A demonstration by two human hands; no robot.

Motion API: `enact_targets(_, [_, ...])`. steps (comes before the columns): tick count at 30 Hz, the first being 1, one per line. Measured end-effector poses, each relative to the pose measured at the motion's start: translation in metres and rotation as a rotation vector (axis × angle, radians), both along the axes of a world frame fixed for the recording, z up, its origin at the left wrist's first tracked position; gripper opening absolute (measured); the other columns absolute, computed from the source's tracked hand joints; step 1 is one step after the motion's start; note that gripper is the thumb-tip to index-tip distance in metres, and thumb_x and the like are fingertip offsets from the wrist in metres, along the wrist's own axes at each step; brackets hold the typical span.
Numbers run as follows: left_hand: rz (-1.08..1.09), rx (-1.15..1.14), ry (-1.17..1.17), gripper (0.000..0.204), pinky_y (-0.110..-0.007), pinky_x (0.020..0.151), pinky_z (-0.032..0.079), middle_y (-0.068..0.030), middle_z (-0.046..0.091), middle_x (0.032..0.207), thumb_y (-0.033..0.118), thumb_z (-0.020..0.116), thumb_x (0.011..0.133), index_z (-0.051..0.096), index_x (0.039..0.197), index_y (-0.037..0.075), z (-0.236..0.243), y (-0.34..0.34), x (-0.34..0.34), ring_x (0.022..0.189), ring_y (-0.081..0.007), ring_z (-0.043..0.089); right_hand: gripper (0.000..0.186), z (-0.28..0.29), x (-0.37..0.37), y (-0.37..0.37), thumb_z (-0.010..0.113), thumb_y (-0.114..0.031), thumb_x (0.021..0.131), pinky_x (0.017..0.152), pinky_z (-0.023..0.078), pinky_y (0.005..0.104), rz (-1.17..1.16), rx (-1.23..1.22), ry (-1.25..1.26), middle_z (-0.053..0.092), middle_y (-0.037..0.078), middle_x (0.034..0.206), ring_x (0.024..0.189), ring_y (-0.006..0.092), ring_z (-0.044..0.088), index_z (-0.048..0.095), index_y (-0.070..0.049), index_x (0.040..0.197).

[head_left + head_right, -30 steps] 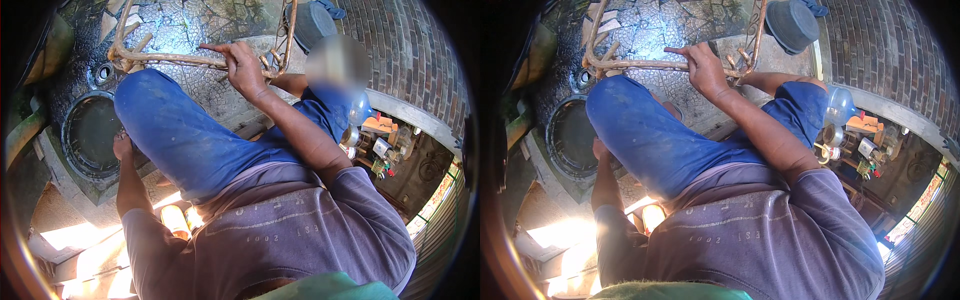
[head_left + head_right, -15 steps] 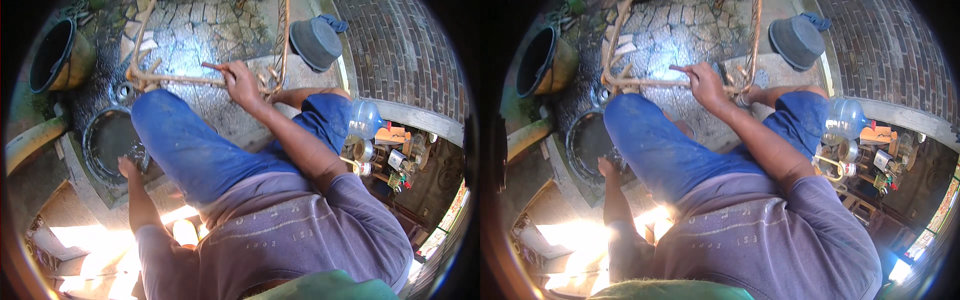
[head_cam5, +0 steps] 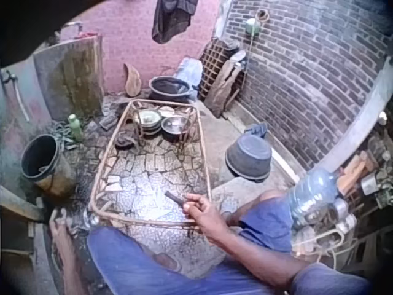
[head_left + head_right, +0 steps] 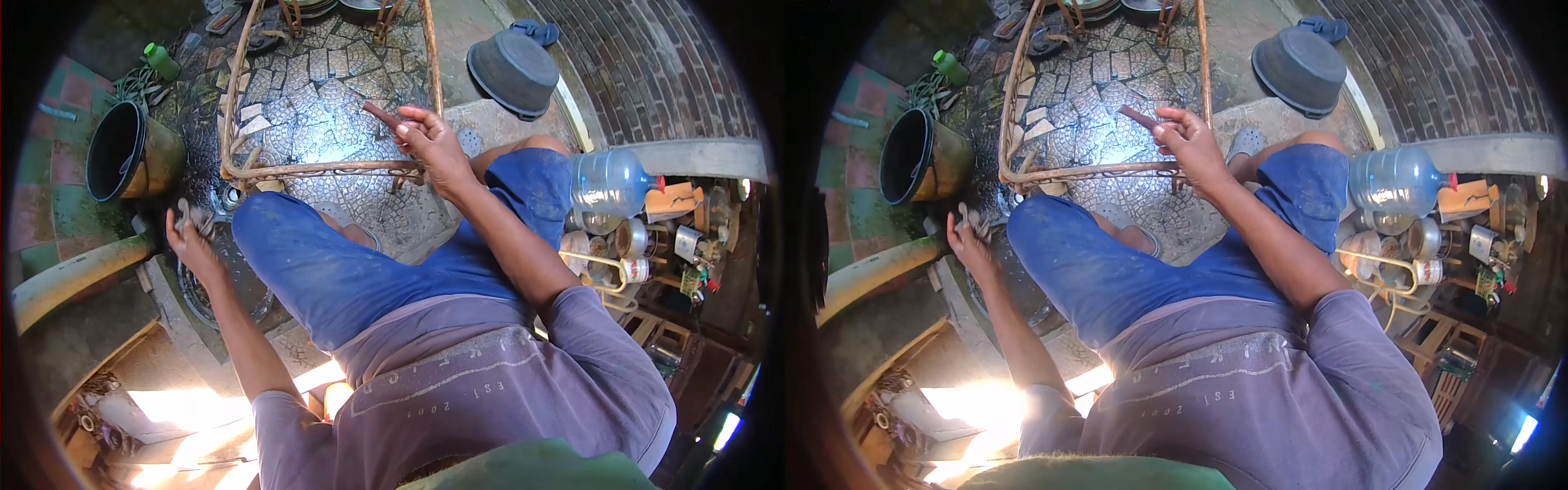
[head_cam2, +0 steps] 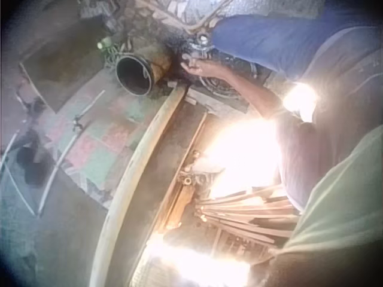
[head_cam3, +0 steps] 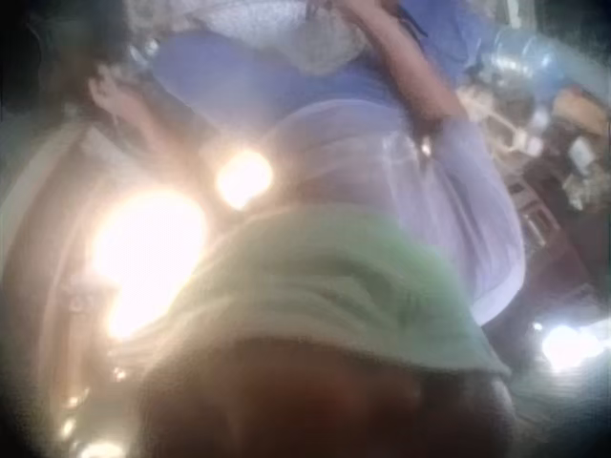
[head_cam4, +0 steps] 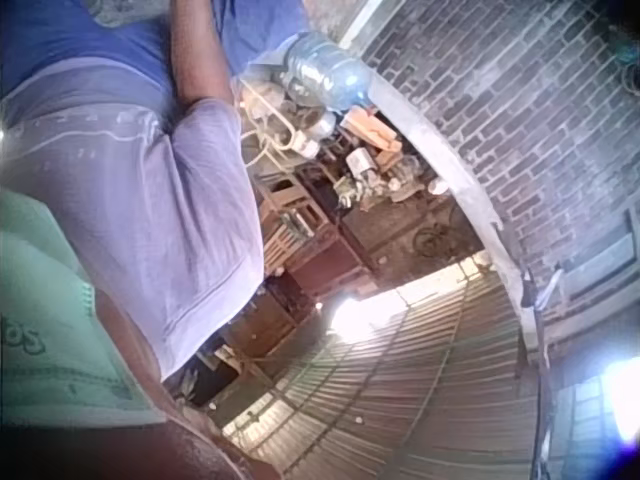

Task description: The person cleans and repairs a wicker frame by hand using a cloth to wipe down the intricate wooden patterns while sitting on the ground.

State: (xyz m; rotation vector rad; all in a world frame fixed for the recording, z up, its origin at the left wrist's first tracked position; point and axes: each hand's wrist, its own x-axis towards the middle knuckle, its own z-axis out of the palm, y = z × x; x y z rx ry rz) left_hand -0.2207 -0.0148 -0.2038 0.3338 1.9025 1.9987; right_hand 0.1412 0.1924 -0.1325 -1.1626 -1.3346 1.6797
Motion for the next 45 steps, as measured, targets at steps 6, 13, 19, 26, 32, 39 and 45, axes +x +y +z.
enact_targets(6, [-0.463, 0.244, -0.158, 0.052, -0.039, 0.089, 0.054, -0.0149, 0.06, 0.127, 0.034, 0.048, 0.106, 0.042, 0.147, 0.002, 0.067, 0.095, 0.106, 0.104, -0.0232, 0.064, 0.033, 0.03, -0.037, -0.024, 0.071, -0.018, 0.095, 0.086, 0.051, 0.0276, 0.079, 0.02, 0.206, 0.068, 0.006, 0.11, 0.098, 0.0118, 0.064, 0.064, 0.0, 0.122])
enact_targets(13, [-0.818, 0.523, -0.72, 0.055, -0.042, 0.104, 0.048, -0.0151, 0.06, 0.127, 0.04, 0.046, 0.108, 0.045, 0.143, -0.002, 0.066, 0.134, 0.197, 0.115, -0.0252, 0.061, 0.032, 0.023, -0.037, -0.028, 0.072, -0.012, 0.088, 0.09, 0.052, 0.0387, 0.105, 0.566, -0.365, 0.069, 0.014, 0.105, 0.105, 0.0292, 0.063, 0.067, -0.003, 0.118])
enact_targets(19, [-0.784, 0.305, -0.628, 0.051, -0.044, 0.092, 0.054, -0.0166, 0.062, 0.126, 0.032, 0.045, 0.108, 0.039, 0.15, 0.003, 0.058, 0.153, 0.211, 0.107, -0.0279, 0.065, 0.046, -0.006, -0.009, -0.008, 0.079, -0.01, 0.08, 0.1, 0.048, 0.0411, 0.12, 0.812, -0.312, 0.06, 0.014, 0.126, 0.119, 0.0328, 0.058, 0.065, -0.006, 0.123])
enact_targets(26, [-0.95, 0.217, -0.682, 0.058, -0.046, 0.086, 0.057, -0.0234, 0.063, 0.121, 0.039, 0.042, 0.107, 0.032, 0.157, 0.012, 0.07, 0.178, 0.225, 0.105, -0.0388, 0.066, 0.037, -0.005, 0.04, 0.052, 0.077, -0.009, 0.082, 0.092, 0.053, 0.0379, 0.348, 0.684, -0.332, 0.068, 0.011, 0.11, 0.107, 0.0276, 0.067, 0.069, -0.007, 0.118])
enact_targets(32, [-1.054, -0.076, -0.421, 0.065, -0.042, 0.086, 0.059, -0.0262, 0.064, 0.123, 0.047, 0.038, 0.106, 0.034, 0.154, 0.004, 0.071, 0.199, 0.231, 0.106, -0.0371, 0.068, 0.025, 0.012, 0.081, 0.108, 0.069, -0.01, 0.089, 0.089, 0.053, 0.0353, 0.539, 0.341, -0.261, 0.074, 0.011, 0.108, 0.101, 0.0198, 0.069, 0.073, -0.004, 0.113])
enact_targets(39, [-0.931, 0.063, -0.62, 0.062, -0.049, 0.099, 0.051, -0.0281, 0.065, 0.122, 0.046, 0.035, 0.105, 0.052, 0.137, -0.004, 0.037, 0.226, 0.239, 0.107, -0.0397, 0.066, 0.026, -0.02, 0.097, 0.134, 0.066, -0.009, 0.092, 0.075, 0.054, 0.0238, 0.288, 0.076, -0.07, 0.073, 0.004, 0.105, 0.083, 0.0074, 0.064, 0.072, -0.003, 0.116])
enact_targets(45, [-0.689, -0.039, -0.326, 0.061, -0.043, 0.09, 0.055, -0.0245, 0.069, 0.114, 0.045, 0.032, 0.107, 0.059, 0.13, -0.005, 0.033, 0.232, 0.243, 0.101, -0.034, 0.069, 0.03, -0.037, 0.095, 0.145, 0.059, 0.0, 0.093, 0.069, 0.053, 0.0232, -0.016, -0.017, -0.048, 0.073, 0.006, 0.097, 0.072, 0.0069, 0.062, 0.072, -0.004, 0.12])
